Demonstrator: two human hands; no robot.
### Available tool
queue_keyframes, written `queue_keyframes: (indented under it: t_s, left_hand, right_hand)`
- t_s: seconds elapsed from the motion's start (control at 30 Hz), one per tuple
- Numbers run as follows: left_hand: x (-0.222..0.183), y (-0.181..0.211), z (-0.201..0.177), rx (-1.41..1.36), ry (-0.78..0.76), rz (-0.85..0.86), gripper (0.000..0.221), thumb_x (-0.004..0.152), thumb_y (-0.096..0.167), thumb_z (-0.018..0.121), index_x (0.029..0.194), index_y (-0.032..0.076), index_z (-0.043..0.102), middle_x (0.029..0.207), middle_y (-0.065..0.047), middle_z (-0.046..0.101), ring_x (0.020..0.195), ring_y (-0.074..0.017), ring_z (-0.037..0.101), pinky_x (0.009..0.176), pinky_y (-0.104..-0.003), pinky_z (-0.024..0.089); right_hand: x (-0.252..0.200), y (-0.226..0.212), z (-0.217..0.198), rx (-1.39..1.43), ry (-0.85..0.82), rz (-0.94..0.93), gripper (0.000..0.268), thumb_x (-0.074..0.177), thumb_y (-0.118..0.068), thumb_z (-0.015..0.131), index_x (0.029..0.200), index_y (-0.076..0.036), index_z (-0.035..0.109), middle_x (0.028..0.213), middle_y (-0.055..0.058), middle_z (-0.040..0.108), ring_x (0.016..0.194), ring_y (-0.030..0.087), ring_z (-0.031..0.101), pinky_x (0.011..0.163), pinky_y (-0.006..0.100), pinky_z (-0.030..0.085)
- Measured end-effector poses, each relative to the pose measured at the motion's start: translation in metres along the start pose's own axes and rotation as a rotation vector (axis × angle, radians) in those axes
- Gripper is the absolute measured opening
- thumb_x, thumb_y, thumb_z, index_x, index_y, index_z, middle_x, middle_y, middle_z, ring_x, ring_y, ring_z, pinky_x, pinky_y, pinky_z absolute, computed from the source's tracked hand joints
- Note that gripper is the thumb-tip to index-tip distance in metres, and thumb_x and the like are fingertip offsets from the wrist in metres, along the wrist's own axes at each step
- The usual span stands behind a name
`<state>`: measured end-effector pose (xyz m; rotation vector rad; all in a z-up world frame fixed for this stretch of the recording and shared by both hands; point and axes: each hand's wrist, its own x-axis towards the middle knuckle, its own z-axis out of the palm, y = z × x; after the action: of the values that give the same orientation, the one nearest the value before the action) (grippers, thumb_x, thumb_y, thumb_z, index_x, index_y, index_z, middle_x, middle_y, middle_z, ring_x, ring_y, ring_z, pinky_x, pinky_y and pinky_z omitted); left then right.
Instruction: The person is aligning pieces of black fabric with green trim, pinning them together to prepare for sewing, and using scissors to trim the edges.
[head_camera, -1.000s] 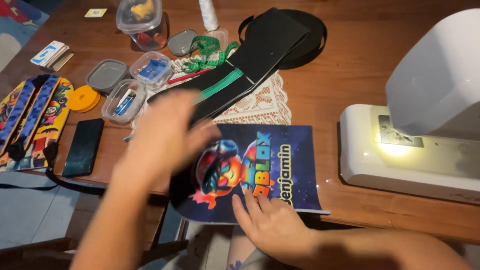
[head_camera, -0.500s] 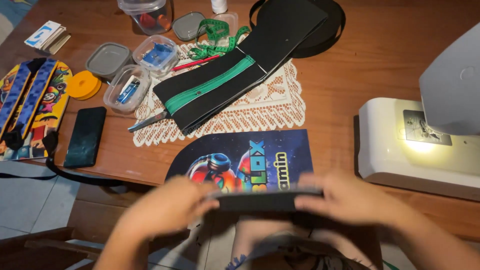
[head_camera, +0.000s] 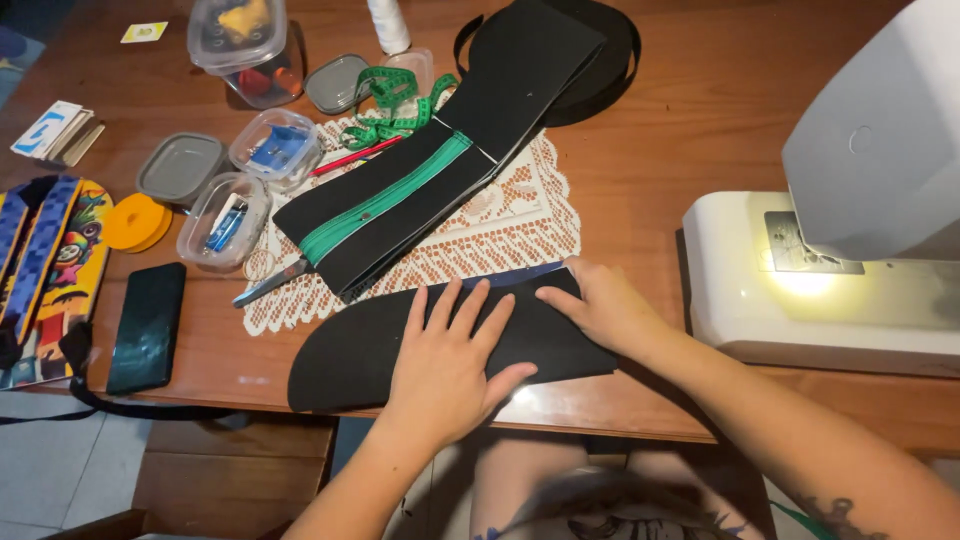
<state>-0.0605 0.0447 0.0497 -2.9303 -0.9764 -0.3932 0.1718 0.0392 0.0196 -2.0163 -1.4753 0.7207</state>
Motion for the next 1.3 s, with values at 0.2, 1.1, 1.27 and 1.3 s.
queue_keyframes:
  t_s: [0.2,1.1,1.27,1.3]
  left_hand:
    - [0.004,-0.002,0.000,-0.048,-0.167,-0.093,0.084,0.096,0.073,0.044,0.157,0.015,0.041,0.153,-0.026,0.045,0.144,-0.0488,0.036,0.115,-0.069,0.017]
    - [-0.015,-0.010,0.024,0.265,-0.048,0.137,0.147,0.061,0.115,0.053,0.163,0.013,0.024,0.161,-0.028,0.026,0.149,-0.0446,0.024,0.119,-0.062,0.015]
    - [-0.022,-0.006,0.010,0.160,-0.074,0.175,0.143,0.060,0.110,0.065,0.162,0.017,0.029,0.161,-0.026,0.028,0.149,-0.0434,0.026,0.117,-0.063,0.019]
    - [-0.022,-0.006,0.010,0.187,-0.064,0.176,0.144,0.059,0.111,0.064,0.162,0.018,0.028,0.163,-0.026,0.026,0.150,-0.0429,0.026,0.118,-0.062,0.019]
  right_hand:
    - [-0.001,0.029,0.006,0.088,0.151,0.046,0.015,0.080,-0.043,0.077,0.080,-0.030,0.071,0.034,0.000,0.053,0.049,0.015,0.067,0.052,0.025,0.051]
    - [-0.058,0.009,-0.026,-0.092,-0.082,0.134,0.043,0.090,-0.041,0.070,0.127,-0.021,0.061,0.070,-0.002,0.069,0.066,0.022,0.071,0.068,0.037,0.049]
    - [-0.077,0.041,-0.010,0.142,0.010,0.124,0.047,0.082,-0.034,0.082,0.125,-0.021,0.071,0.067,-0.007,0.065,0.058,0.009,0.061,0.063,0.025,0.050]
    - [-0.078,0.040,-0.011,0.235,0.023,0.114,0.045,0.082,-0.030,0.083,0.124,-0.017,0.073,0.066,-0.006,0.065,0.055,0.008,0.058,0.060,0.023,0.049]
